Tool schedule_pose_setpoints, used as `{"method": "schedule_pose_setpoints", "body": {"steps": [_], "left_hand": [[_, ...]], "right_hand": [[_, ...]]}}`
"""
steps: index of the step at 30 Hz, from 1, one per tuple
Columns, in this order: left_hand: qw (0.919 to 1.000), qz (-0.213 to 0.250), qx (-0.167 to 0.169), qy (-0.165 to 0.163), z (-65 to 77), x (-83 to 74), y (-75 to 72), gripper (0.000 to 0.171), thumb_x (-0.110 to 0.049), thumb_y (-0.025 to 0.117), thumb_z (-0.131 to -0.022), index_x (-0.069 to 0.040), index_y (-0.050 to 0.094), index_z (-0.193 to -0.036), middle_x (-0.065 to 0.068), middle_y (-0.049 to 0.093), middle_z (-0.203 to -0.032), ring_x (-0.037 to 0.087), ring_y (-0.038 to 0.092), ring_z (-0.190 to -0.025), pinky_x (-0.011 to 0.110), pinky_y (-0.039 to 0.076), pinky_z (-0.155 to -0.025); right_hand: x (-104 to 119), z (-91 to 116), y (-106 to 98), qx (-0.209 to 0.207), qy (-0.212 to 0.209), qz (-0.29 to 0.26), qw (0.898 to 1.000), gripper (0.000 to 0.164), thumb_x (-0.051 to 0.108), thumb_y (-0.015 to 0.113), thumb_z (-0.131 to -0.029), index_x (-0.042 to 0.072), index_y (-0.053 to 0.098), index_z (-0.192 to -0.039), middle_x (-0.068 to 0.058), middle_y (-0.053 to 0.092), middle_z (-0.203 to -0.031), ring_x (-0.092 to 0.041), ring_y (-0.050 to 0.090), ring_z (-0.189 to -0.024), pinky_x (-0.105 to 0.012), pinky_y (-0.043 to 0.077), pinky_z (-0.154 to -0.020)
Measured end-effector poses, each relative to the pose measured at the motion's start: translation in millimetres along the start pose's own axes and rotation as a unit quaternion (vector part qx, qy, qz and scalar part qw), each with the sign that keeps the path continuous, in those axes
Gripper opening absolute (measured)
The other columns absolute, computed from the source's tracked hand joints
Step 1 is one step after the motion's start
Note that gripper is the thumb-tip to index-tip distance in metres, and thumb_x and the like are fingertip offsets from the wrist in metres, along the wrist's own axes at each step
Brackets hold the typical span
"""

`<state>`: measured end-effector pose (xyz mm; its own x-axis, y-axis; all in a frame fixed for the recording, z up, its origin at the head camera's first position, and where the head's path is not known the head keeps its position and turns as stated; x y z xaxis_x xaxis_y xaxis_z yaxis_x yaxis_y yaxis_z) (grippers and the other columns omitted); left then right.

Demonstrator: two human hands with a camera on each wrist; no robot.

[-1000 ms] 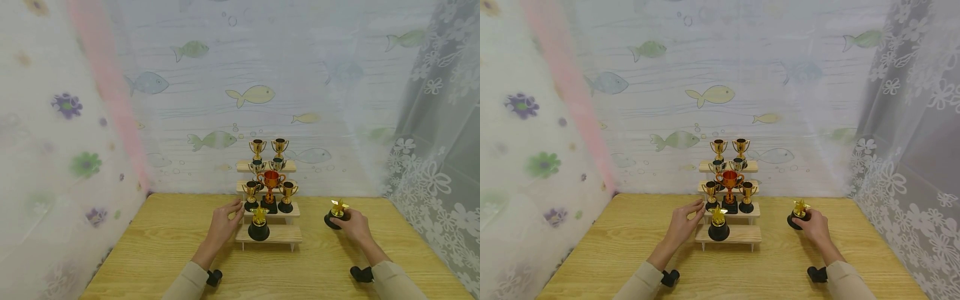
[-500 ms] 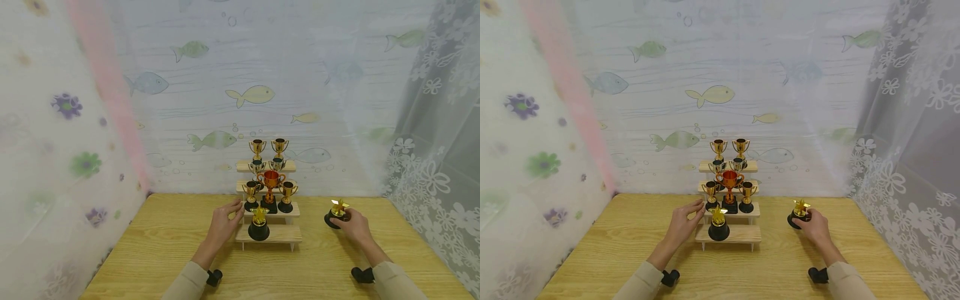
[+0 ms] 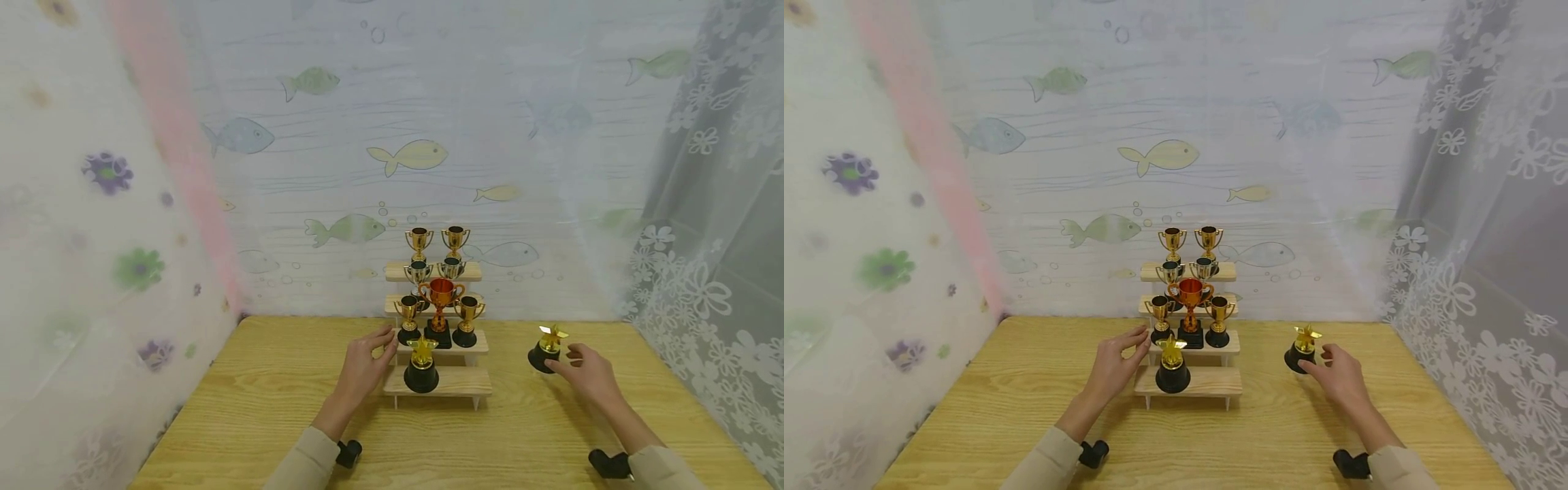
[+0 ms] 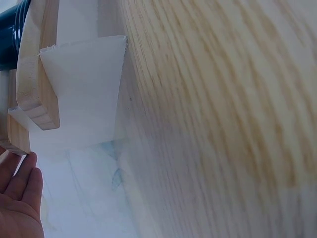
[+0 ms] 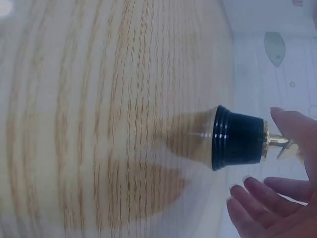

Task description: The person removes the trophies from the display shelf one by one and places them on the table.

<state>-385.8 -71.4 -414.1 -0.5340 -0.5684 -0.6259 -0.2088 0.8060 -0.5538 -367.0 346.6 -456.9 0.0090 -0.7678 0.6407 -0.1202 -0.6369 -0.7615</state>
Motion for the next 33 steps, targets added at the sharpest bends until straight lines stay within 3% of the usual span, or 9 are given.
{"method": "schedule_pose_setpoints", "body": {"steps": [15, 33], "left_hand": [[1.0000, 0.002, -0.002, 0.007, -0.2, 1.8, 1.0, 0.030, -0.022, 0.067, -0.102, 0.000, 0.075, -0.120, 0.016, 0.068, -0.131, 0.034, 0.064, -0.123, 0.049, 0.053, -0.101], [1.0000, -0.001, -0.003, 0.004, 0.6, 1.0, 0.2, 0.029, -0.020, 0.067, -0.101, -0.001, 0.075, -0.121, 0.014, 0.068, -0.132, 0.034, 0.064, -0.123, 0.050, 0.053, -0.100]], "right_hand": [[17, 14, -5, 0.006, -0.011, 0.013, 1.000, 0.078, 0.040, 0.067, -0.100, -0.019, 0.041, -0.143, -0.043, 0.051, -0.135, -0.058, 0.054, -0.121, -0.057, 0.056, -0.089], [57, 28, 0, 0.014, -0.046, 0.004, 0.999, 0.071, 0.041, 0.069, -0.099, -0.015, 0.051, -0.138, -0.037, 0.058, -0.132, -0.054, 0.058, -0.119, -0.059, 0.055, -0.090]]}}
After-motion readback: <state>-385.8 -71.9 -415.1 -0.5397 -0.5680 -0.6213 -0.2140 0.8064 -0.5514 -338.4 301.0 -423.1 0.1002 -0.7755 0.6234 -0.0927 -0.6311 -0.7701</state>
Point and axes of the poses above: each hand's wrist, its own z-axis away from the middle knuckle, its own y-axis out of the palm, x = y × z, the point moved 10 cm from there along -z, towards the middle knuckle
